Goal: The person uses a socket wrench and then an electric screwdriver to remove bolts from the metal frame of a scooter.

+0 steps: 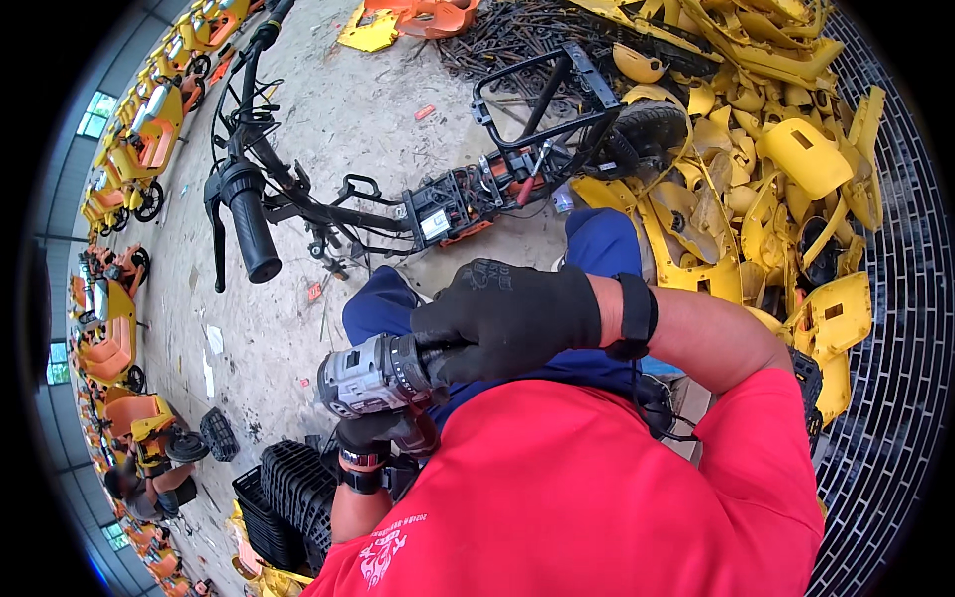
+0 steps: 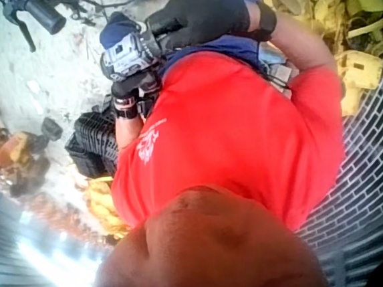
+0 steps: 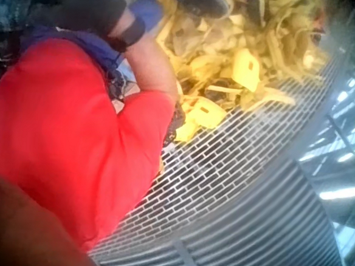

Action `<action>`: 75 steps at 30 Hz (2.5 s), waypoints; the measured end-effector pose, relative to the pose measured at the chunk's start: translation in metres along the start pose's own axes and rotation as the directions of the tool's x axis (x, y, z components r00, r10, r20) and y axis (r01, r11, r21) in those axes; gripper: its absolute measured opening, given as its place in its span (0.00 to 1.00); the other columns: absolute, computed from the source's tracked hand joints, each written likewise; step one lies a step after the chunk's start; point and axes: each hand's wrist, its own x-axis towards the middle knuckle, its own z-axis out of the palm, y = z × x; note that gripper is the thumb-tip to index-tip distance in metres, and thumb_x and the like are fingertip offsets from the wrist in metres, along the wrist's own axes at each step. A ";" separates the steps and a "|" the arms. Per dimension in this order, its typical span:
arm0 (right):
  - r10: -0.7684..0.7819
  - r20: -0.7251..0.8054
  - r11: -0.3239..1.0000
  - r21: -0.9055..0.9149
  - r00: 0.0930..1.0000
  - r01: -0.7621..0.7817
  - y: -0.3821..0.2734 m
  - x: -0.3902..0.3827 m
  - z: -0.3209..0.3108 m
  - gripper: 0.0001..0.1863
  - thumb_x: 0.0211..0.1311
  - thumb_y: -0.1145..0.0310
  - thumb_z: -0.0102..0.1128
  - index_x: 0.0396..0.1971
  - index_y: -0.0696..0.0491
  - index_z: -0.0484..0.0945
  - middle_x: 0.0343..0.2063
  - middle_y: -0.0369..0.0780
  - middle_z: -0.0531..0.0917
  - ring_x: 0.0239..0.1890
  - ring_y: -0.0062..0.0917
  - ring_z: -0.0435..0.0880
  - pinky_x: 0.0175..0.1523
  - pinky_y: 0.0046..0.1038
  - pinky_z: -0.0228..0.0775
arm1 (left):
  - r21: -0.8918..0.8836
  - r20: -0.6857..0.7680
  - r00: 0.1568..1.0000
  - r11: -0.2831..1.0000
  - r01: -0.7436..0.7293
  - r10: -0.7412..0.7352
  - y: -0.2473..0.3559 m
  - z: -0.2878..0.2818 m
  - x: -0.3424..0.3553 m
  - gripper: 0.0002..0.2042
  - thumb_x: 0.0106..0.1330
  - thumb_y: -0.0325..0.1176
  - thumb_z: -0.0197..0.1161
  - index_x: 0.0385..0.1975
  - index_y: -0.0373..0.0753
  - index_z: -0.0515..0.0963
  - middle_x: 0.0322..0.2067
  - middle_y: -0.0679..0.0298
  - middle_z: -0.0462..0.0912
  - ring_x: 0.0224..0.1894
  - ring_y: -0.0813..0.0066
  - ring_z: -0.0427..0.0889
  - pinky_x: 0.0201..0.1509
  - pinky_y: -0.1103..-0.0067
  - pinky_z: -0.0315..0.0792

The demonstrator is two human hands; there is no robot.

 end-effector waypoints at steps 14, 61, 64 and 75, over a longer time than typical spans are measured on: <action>0.028 0.123 0.997 0.063 0.992 -0.036 0.007 -0.001 -0.001 0.15 0.62 0.59 0.61 0.40 0.56 0.78 0.27 0.48 0.82 0.30 0.43 0.81 0.34 0.37 0.70 | 0.445 -0.014 0.985 0.883 -0.149 0.173 0.033 0.006 0.012 0.23 0.54 0.23 0.73 0.51 0.36 0.79 0.41 0.63 0.86 0.40 0.73 0.85 0.45 0.77 0.79; 0.297 -0.403 0.855 0.516 0.866 -0.053 0.069 0.039 0.109 0.16 0.64 0.74 0.58 0.52 0.56 0.78 0.42 0.41 0.83 0.44 0.24 0.83 0.51 0.28 0.74 | -0.660 -0.557 0.816 0.514 -0.548 0.154 0.041 0.047 0.088 0.28 0.67 0.44 0.52 0.63 0.34 0.66 0.51 0.53 0.80 0.71 0.50 0.63 0.78 0.51 0.47; 0.254 -0.378 0.897 0.437 0.890 -0.071 0.071 0.038 0.103 0.17 0.63 0.72 0.58 0.51 0.57 0.79 0.42 0.45 0.85 0.45 0.31 0.85 0.51 0.31 0.75 | -0.610 -0.534 0.822 0.583 -0.537 0.198 0.038 0.046 0.089 0.29 0.67 0.44 0.50 0.65 0.34 0.65 0.55 0.51 0.79 0.73 0.48 0.59 0.78 0.49 0.44; 0.257 -0.066 0.521 0.850 0.964 -0.080 0.098 0.026 0.107 0.16 0.71 0.66 0.56 0.54 0.57 0.78 0.42 0.35 0.83 0.44 0.16 0.79 0.50 0.22 0.72 | -0.765 -0.353 0.934 0.560 -0.318 0.048 0.038 0.051 0.088 0.37 0.64 0.31 0.63 0.72 0.40 0.52 0.63 0.46 0.70 0.60 0.50 0.76 0.57 0.58 0.79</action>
